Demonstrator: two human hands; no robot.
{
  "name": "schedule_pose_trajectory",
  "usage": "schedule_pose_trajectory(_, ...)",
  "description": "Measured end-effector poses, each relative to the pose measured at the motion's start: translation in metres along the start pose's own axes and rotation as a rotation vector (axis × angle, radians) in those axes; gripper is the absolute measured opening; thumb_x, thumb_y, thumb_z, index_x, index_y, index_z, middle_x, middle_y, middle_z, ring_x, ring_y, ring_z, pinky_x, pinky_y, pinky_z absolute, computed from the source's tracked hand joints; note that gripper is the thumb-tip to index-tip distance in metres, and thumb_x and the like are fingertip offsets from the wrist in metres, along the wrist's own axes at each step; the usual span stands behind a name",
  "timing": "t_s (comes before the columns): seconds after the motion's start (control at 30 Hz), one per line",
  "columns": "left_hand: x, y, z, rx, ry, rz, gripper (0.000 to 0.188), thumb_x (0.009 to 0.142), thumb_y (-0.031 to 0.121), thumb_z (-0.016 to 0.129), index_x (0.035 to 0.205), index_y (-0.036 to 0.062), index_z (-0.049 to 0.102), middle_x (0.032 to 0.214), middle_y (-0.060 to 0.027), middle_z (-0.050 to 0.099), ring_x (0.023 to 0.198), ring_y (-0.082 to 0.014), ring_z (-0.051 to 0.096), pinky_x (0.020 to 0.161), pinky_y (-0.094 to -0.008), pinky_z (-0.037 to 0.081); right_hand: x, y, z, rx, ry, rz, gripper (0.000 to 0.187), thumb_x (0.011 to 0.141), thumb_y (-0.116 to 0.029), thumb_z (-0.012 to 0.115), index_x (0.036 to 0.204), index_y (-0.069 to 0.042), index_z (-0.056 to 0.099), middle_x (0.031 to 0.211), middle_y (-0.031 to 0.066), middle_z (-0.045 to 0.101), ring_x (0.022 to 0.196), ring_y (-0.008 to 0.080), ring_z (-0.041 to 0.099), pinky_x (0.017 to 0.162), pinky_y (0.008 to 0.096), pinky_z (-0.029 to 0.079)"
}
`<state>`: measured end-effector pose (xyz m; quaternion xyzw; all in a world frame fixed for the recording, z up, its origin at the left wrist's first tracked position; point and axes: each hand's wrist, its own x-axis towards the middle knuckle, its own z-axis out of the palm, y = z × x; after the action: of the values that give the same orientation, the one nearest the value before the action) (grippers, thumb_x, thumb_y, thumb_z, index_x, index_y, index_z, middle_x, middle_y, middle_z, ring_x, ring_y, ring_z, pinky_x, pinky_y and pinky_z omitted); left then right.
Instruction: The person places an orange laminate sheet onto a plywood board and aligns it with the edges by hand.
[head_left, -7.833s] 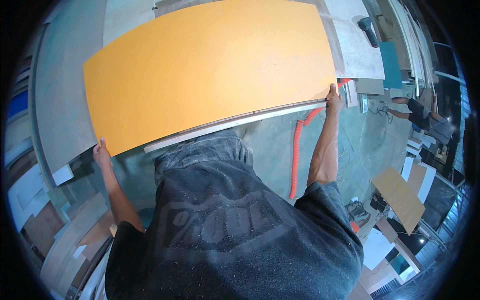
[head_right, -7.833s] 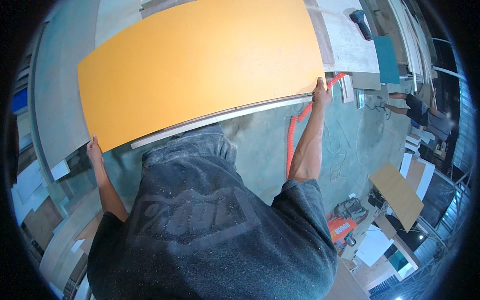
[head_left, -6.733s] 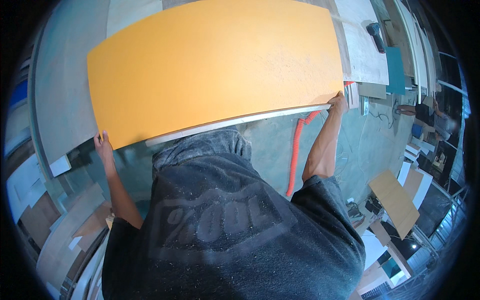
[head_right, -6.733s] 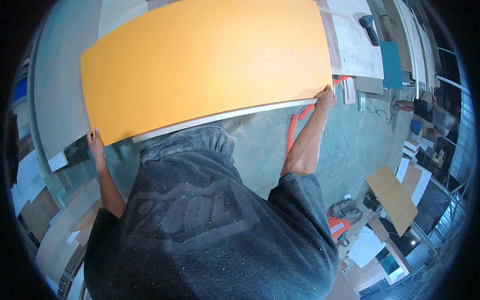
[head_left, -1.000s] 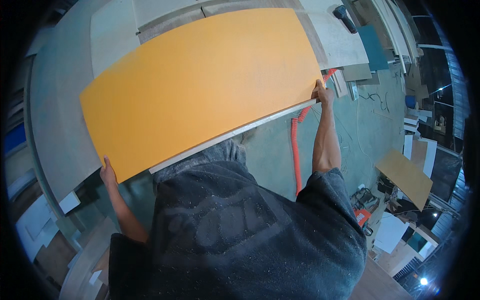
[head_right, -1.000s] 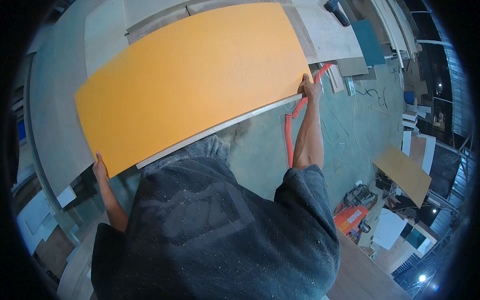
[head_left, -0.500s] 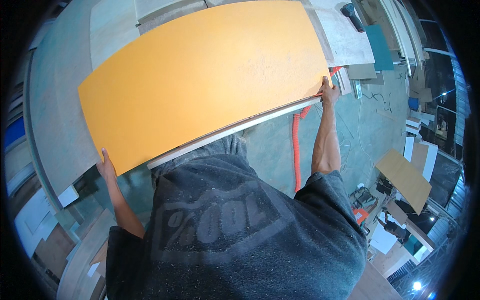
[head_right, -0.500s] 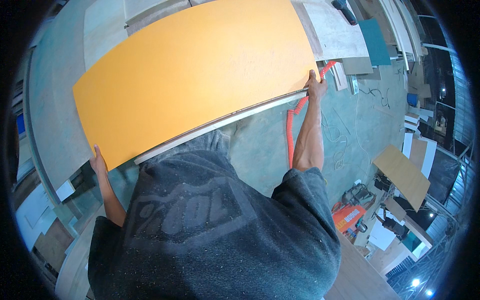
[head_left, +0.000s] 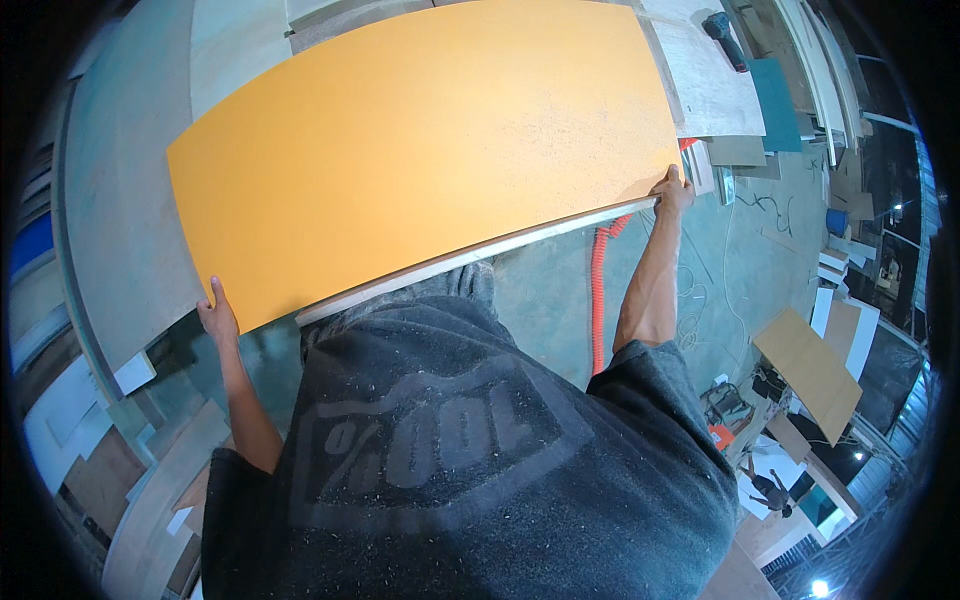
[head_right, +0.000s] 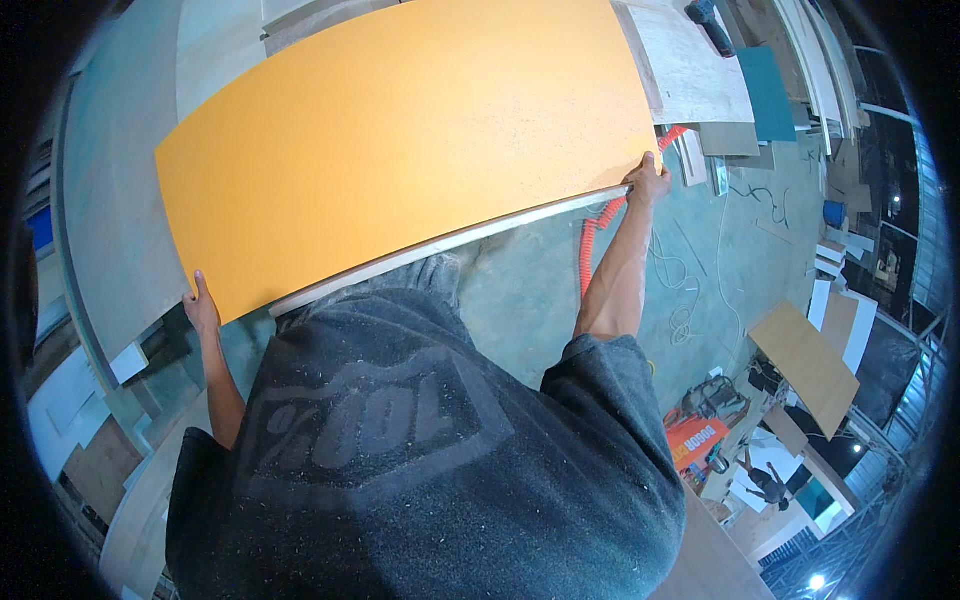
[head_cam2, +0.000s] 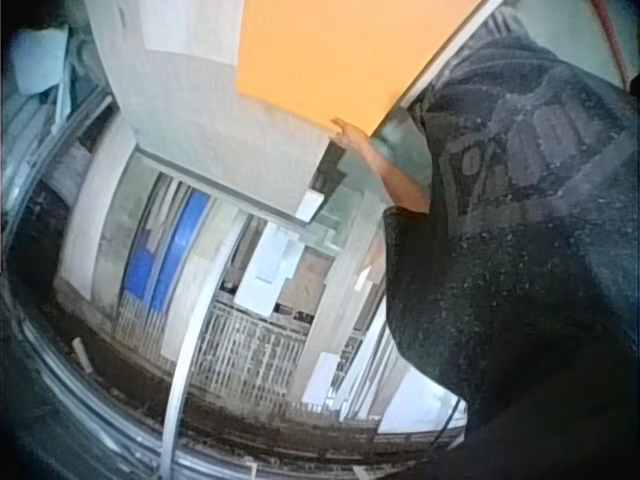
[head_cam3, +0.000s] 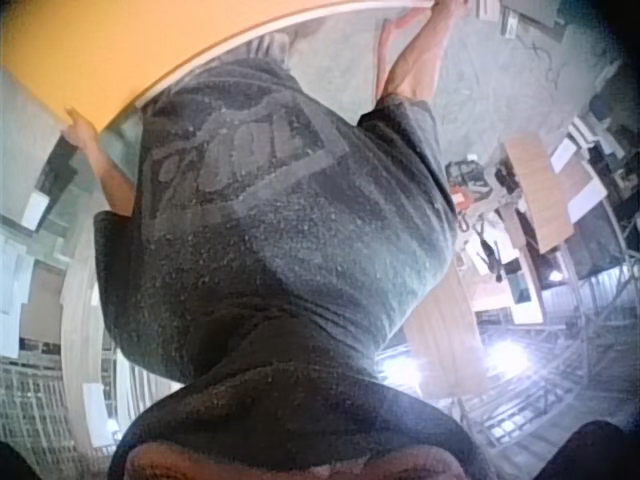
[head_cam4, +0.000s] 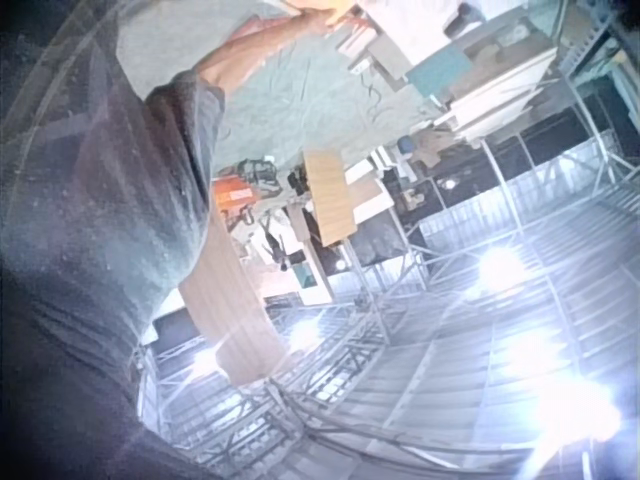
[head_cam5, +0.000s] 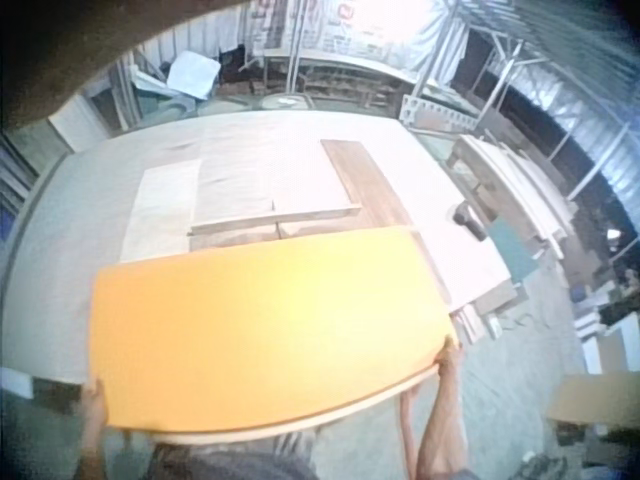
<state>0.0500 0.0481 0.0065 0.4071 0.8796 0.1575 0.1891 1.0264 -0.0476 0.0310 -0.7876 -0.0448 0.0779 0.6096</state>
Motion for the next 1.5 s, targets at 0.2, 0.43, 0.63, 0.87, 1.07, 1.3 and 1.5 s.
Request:
schedule_pose_trajectory(0.2,-0.01,-0.002,-0.006,-0.117,-0.007,0.045,0.084,0.094,0.073,0.066,0.109,-0.0094,0.061,0.109,-0.0229,0.067,0.102,-0.0307,0.062,0.095,-0.0435,0.05,-0.012,-0.006,0.006,-0.13,-0.005,-0.077,0.046,0.086,-0.02,0.085,0.115,0.008,0.063,0.107,0.0176,0.071,0.088,0.0237,0.07,0.076,0.0369,0.059)
schedule_pose_trajectory(0.43,-0.009,0.015,-0.012,-0.124,-0.048,0.0,0.08,0.097,0.068,0.066,0.117,-0.0093,0.061,0.118,-0.0238,0.067,0.109,-0.0299,0.063,0.098,-0.0431,0.049,-0.024,-0.022,0.0,-0.28,0.016,-0.104,0.049,0.082,-0.029,0.082,0.11,0.007,0.064,0.105,0.0178,0.071,0.095,0.0262,0.068,0.084,0.0393,0.056)
schedule_pose_trajectory(0.63,-0.024,0.001,-0.025,-0.223,-0.033,0.04,0.071,0.1,0.064,0.065,0.11,-0.0062,0.06,0.117,-0.022,0.066,0.109,-0.0271,0.061,0.097,-0.0432,0.049,-0.044,-0.037,0.019,-0.403,0.058,-0.058,0.043,0.082,-0.027,0.079,0.106,0.006,0.066,0.099,0.017,0.072,0.091,0.0266,0.067,0.083,0.0413,0.055)
schedule_pose_trajectory(0.87,-0.027,0.015,-0.024,-0.1,-0.055,0.078,0.072,0.101,0.066,0.061,0.11,-0.0051,0.058,0.105,-0.018,0.068,0.1,-0.0275,0.062,0.094,-0.0424,0.05,-0.006,0.006,0.006,-0.213,0.092,-0.05,0.038,0.08,-0.024,0.077,0.099,0.007,0.067,0.088,0.0168,0.072,0.082,0.0292,0.066,0.08,0.0422,0.054)
schedule_pose_trajectory(1.07,-0.021,0.035,-0.015,0.129,-0.137,0.12,0.072,0.101,0.064,0.06,0.122,-0.005,0.062,0.118,-0.0255,0.07,0.113,-0.0391,0.067,0.1,-0.051,0.05,0.035,-0.005,-0.025,-0.827,-0.021,-0.283,0.033,0.084,-0.031,0.07,0.1,-0.002,0.072,0.099,0.0192,0.073,0.093,0.0332,0.067,0.086,0.0464,0.054)
schedule_pose_trajectory(1.3,-0.06,0.186,0.051,0.251,0.105,0.755,0.069,0.091,0.038,0.079,0.142,-0.0016,0.057,0.149,-0.0238,0.058,0.141,-0.0395,0.052,0.115,-0.0548,0.042,-0.105,-0.065,0.016,-1.055,0.381,-0.61,0.058,0.095,-0.045,0.068,0.13,0.0,0.06,0.122,0.0238,0.066,0.113,0.0429,0.065,0.097,0.052,0.052)
schedule_pose_trajectory(1.5,-0.165,0.382,0.126,0.206,-0.261,0.974,0.078,0.097,0.057,0.066,0.161,0.0187,0.044,0.175,-0.0059,0.028,0.162,-0.0323,0.021,0.128,-0.0632,0.015,-0.316,-0.058,0.021,-0.478,-0.865,-0.969,0.013,0.091,-0.02,0.075,0.099,-0.009,0.073,0.099,0.0136,0.073,0.099,0.0355,0.069,0.087,0.0479,0.054)
